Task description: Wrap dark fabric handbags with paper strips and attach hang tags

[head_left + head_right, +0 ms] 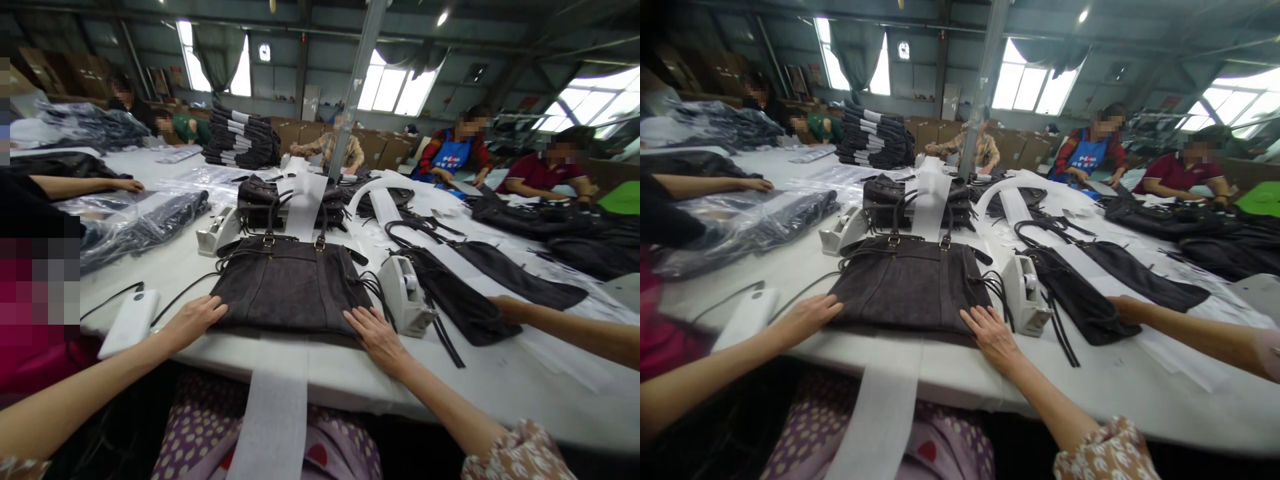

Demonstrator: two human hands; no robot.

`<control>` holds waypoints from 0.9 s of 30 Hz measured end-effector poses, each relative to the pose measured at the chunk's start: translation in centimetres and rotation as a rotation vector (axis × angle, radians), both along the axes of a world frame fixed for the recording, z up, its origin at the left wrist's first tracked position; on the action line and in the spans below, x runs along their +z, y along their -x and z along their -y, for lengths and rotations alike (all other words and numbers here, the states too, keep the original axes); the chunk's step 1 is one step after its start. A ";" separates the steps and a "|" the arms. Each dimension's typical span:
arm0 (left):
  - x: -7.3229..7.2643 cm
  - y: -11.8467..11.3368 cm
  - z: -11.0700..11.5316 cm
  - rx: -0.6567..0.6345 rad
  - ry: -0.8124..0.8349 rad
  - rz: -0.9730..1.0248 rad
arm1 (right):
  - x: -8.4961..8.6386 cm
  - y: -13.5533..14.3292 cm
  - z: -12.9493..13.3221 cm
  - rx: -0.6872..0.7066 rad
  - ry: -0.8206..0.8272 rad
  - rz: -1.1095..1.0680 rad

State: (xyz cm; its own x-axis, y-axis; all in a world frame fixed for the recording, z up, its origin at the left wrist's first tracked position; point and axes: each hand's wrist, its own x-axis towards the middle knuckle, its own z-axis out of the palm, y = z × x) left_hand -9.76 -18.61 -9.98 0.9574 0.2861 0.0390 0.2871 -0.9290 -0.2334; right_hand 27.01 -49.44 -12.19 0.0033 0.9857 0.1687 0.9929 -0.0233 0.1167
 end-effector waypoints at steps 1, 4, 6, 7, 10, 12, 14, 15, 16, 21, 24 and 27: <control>-0.4 0.3 0.0 0.010 -0.002 0.002 | -0.2 0.2 0.2 -0.018 -0.009 0.006; -1.1 0.6 0.7 0.068 -0.028 0.003 | -0.6 0.7 0.5 -0.046 -0.008 0.029; -0.9 0.2 1.6 0.093 -0.035 0.002 | -0.6 0.8 0.3 -0.037 -0.001 0.044; -0.7 -0.1 2.1 0.099 -0.040 -0.005 | -0.6 0.8 0.3 -0.033 -0.002 0.051; -0.1 -1.1 3.8 0.119 -0.074 -0.059 | -0.5 0.8 0.1 -0.041 -0.021 0.078; -0.2 -1.5 4.5 0.144 -0.099 -0.078 | -0.2 1.0 0.1 -0.045 -0.038 0.088; -0.8 -1.7 4.8 0.153 -0.095 -0.062 | 0.5 1.3 0.2 -0.031 -0.046 0.094; -1.1 -1.7 4.9 0.158 -0.087 -0.051 | 1.0 1.5 0.1 -0.020 -0.044 0.094; -1.5 -1.8 5.0 0.166 -0.081 -0.043 | 1.7 1.7 0.0 -0.007 -0.037 0.094; -2.2 -2.0 5.3 0.216 -0.100 -0.048 | 5.5 3.6 -2.8 -0.010 0.073 -0.032; -1.9 -2.2 5.6 0.229 -0.106 -0.050 | 6.9 4.5 -5.8 -0.156 0.087 -0.169; -1.7 -2.3 5.7 0.229 -0.104 -0.051 | 7.6 4.9 -8.5 -0.214 0.002 -0.220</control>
State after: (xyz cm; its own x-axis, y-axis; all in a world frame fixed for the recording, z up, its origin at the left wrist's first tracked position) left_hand -7.41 -24.33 -11.71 0.8698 0.4924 0.0328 0.4724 -0.8116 -0.3436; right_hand 22.13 -40.94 -4.55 0.2470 0.9591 0.1385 0.9669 -0.2345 -0.1007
